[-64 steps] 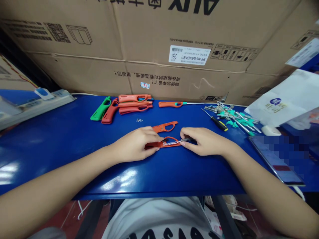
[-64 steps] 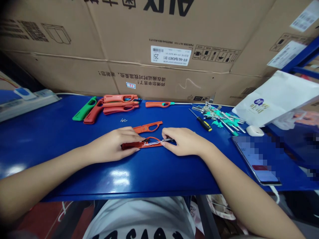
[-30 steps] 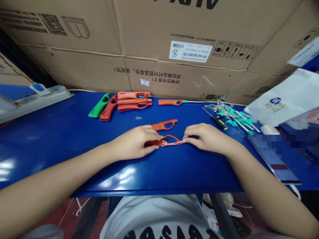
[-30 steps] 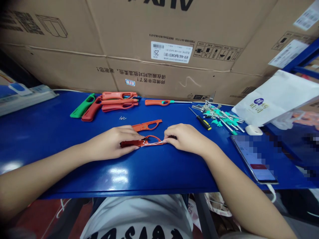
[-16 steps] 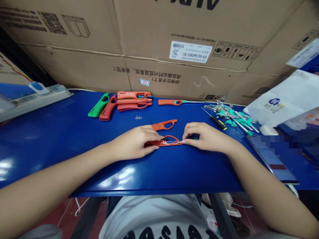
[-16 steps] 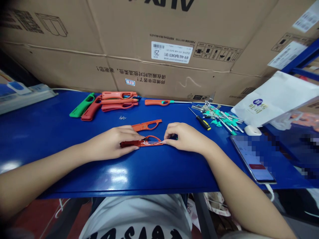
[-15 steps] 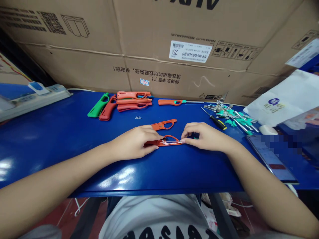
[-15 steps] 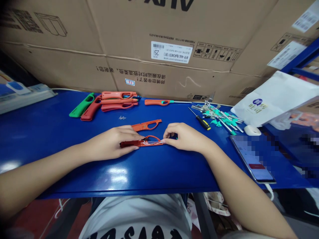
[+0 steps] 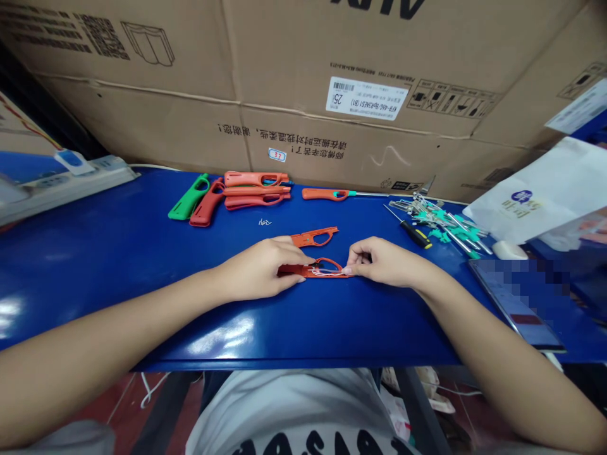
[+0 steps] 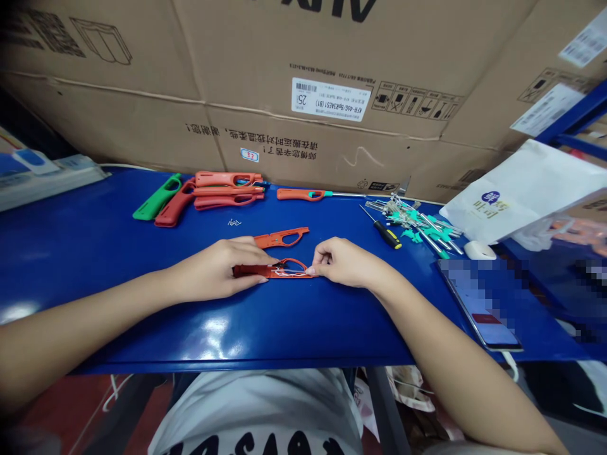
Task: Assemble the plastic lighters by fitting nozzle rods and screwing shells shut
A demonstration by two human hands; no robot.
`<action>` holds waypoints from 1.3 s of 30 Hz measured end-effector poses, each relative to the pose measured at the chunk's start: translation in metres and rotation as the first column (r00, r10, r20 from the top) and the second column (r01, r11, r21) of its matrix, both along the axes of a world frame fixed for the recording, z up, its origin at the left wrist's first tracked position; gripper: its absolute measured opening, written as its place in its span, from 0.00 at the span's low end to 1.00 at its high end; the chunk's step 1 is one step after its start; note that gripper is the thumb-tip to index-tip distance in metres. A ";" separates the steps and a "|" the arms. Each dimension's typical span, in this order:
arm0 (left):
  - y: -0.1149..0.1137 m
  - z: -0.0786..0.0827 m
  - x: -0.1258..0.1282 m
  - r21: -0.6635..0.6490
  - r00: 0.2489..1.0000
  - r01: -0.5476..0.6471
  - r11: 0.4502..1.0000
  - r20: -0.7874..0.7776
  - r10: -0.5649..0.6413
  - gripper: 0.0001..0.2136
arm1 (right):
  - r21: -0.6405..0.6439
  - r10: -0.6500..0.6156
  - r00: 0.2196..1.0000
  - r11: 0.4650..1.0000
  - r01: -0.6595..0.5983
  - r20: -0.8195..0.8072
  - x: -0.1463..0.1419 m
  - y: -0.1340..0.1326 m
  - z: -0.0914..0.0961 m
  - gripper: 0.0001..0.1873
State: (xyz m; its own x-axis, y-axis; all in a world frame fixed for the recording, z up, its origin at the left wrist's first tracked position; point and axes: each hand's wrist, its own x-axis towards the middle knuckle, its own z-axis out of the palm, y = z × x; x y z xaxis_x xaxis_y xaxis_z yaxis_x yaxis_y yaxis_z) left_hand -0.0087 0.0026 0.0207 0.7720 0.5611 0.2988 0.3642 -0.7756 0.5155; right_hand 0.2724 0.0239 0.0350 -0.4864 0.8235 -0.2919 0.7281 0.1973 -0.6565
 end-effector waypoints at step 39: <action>-0.008 0.010 -0.002 0.026 0.982 0.025 0.999 -0.186 -0.020 0.16 | 0.394 0.218 0.972 0.888 -0.235 0.088 -0.019 -0.026 0.002 0.10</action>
